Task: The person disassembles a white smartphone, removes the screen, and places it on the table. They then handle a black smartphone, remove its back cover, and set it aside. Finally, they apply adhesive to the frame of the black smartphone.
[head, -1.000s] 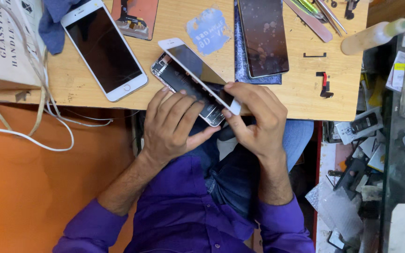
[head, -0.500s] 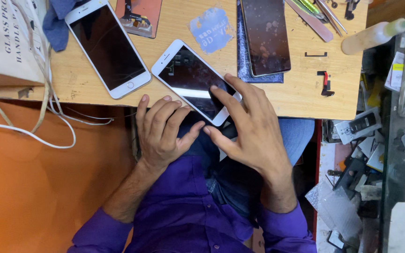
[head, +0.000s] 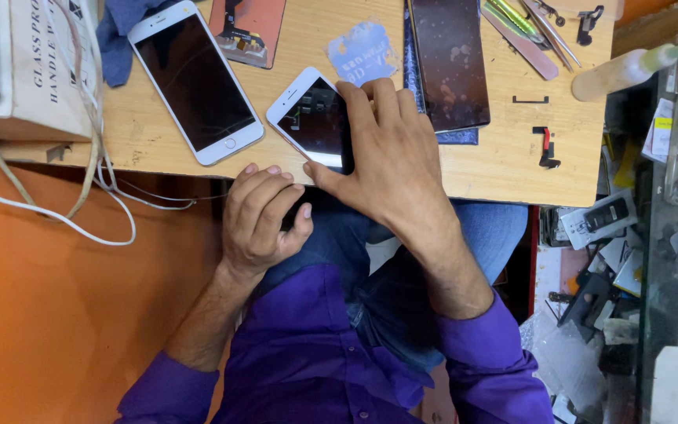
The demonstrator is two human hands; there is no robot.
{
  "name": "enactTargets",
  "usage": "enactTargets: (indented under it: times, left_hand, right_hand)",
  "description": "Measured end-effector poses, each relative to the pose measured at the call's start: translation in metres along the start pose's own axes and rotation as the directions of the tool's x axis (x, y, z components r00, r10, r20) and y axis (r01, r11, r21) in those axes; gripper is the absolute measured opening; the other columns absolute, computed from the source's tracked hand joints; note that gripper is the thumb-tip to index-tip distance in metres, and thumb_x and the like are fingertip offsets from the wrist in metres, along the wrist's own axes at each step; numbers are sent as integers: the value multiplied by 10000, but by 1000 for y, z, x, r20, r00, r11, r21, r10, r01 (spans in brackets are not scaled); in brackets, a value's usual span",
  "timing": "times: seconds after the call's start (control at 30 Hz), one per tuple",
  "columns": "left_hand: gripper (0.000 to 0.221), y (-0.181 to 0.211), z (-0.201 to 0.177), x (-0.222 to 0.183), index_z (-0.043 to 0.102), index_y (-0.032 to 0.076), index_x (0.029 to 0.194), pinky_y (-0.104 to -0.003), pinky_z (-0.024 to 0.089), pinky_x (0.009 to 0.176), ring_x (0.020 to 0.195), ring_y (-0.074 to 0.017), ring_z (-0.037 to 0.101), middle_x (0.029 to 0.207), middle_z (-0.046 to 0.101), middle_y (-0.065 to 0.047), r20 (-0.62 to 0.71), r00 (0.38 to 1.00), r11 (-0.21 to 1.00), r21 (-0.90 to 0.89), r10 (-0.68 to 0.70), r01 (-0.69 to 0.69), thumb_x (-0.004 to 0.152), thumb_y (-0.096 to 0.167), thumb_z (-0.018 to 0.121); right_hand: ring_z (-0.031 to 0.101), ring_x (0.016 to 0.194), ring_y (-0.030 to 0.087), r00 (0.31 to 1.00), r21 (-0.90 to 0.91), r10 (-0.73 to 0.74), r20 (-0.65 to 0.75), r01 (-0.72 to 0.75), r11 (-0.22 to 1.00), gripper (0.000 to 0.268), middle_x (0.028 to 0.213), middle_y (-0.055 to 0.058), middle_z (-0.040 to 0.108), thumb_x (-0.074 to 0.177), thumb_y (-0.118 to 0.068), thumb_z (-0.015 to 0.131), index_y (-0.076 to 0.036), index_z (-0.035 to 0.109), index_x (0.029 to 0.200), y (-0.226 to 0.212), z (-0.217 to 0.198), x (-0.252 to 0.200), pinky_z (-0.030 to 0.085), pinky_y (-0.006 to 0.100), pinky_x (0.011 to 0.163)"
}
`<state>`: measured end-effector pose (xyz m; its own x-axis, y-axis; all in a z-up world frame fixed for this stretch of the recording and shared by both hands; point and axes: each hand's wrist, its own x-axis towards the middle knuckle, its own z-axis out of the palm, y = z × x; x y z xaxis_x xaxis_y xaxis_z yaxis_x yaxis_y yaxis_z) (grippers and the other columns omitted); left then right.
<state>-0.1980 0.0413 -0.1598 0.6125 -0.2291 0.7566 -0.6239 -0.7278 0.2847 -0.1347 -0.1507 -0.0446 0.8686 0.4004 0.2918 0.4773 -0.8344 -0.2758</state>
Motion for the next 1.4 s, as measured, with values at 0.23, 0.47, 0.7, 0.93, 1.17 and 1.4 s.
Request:
enactTargets:
  times: [0.23, 0.47, 0.7, 0.93, 1.17, 1.4]
  left_hand:
    - [150, -5, -9, 6, 681, 97, 1072, -436, 520, 1070, 1122, -238, 620, 1111, 643, -57, -75, 996, 999, -13, 51, -52, 943, 129, 751]
    - [207, -16, -27, 37, 698, 88, 1117, -468, 481, 1080, 1158, -279, 590, 1146, 622, -73, -68, 997, 994, 102, -26, 33, 936, 147, 777]
    - [263, -21, -47, 62, 739, 155, 1241, -519, 340, 1255, 1449, -314, 376, 1492, 498, -87, 239, 944, 943, 296, -227, 152, 994, 205, 810]
    - [134, -33, -60, 61, 719, 127, 1034, -487, 334, 1255, 1481, -332, 338, 1535, 481, -76, 207, 948, 903, 404, -242, 142, 904, 102, 740]
    - [153, -34, -54, 59, 694, 92, 1070, -503, 343, 1257, 1491, -327, 373, 1515, 510, -89, 153, 950, 917, 341, -273, 208, 917, 90, 685]
    - [323, -38, -29, 85, 725, 64, 1290, -587, 254, 1271, 1477, -354, 382, 1503, 533, -121, 189, 934, 888, 413, -302, 204, 980, 138, 671]
  right_hand:
    - [559, 955, 323, 995, 52, 95, -32, -93, 994, 808, 1071, 148, 541, 676, -477, 922, 0, 592, 1240, -1, 17, 13, 486, 460, 745]
    - [574, 942, 337, 979, 106, 187, -77, -179, 978, 705, 1057, 148, 545, 692, -421, 890, -47, 592, 1210, -5, 23, 12, 478, 477, 764]
    - [547, 956, 341, 975, 154, 195, -109, -177, 972, 755, 1070, 147, 536, 663, -429, 882, -37, 583, 1235, -4, 22, 7, 473, 480, 796]
    - [534, 947, 333, 968, 131, 220, -119, -205, 970, 794, 1054, 143, 527, 654, -482, 878, -30, 579, 1234, -5, 23, 9, 456, 489, 779]
    - [544, 958, 336, 963, 89, 203, -178, -189, 978, 779, 1031, 160, 533, 673, -503, 849, 10, 573, 1190, -12, 37, 24, 480, 475, 710]
    - [549, 910, 339, 955, 85, 240, -175, -228, 970, 750, 1005, 166, 537, 651, -504, 842, -9, 581, 1150, -15, 39, 25, 486, 484, 704]
